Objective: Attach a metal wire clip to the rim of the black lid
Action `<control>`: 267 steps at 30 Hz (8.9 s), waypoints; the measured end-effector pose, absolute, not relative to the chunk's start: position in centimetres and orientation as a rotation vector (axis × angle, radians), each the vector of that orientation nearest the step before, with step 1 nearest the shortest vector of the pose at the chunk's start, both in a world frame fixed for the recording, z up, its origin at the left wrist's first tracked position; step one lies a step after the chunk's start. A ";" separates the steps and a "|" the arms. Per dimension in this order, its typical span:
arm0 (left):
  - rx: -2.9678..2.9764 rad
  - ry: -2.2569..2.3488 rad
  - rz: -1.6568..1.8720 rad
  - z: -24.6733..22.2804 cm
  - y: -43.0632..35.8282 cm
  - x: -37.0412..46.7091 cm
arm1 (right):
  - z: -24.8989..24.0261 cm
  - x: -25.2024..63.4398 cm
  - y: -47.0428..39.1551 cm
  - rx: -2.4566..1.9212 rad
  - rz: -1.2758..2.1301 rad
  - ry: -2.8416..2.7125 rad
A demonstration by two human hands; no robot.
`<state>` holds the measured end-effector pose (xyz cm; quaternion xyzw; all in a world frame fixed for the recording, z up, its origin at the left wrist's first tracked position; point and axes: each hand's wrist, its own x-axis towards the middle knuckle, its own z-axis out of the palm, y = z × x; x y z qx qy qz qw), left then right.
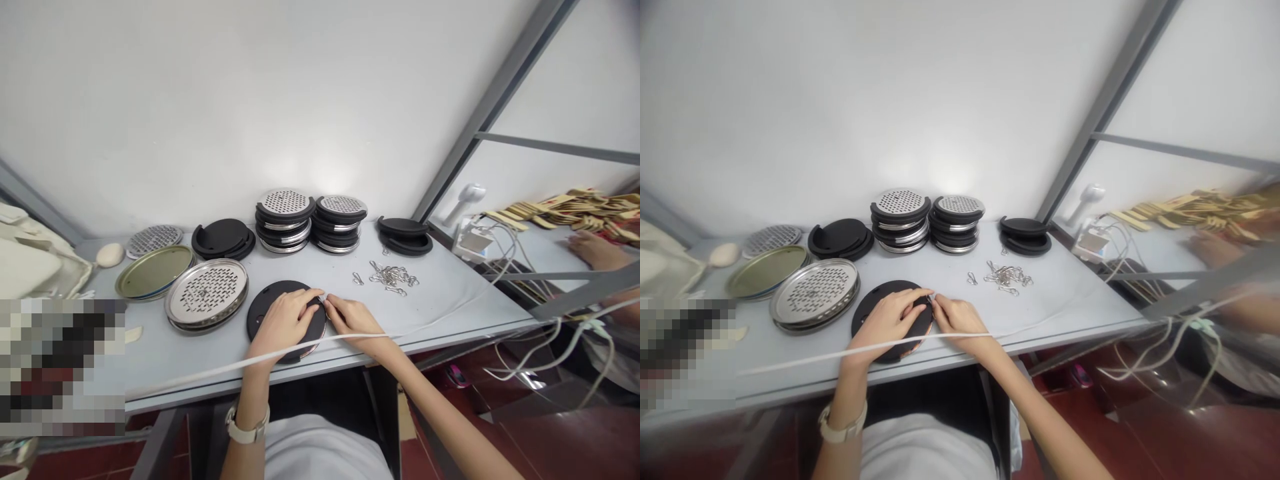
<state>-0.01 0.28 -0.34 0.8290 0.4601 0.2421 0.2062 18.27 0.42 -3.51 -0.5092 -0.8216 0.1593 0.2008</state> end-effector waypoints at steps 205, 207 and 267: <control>2.246 1.690 0.451 0.2 -1.3 1.9 | -3.1 18.7 0.4 -1.332 0.772 -2.127; 2.243 1.733 0.436 0.2 -1.3 2.1 | -3.1 18.7 0.4 -1.323 0.776 -2.126; 2.280 1.108 0.752 -0.9 -0.2 0.6 | -3.1 18.4 0.3 -1.356 0.631 -2.163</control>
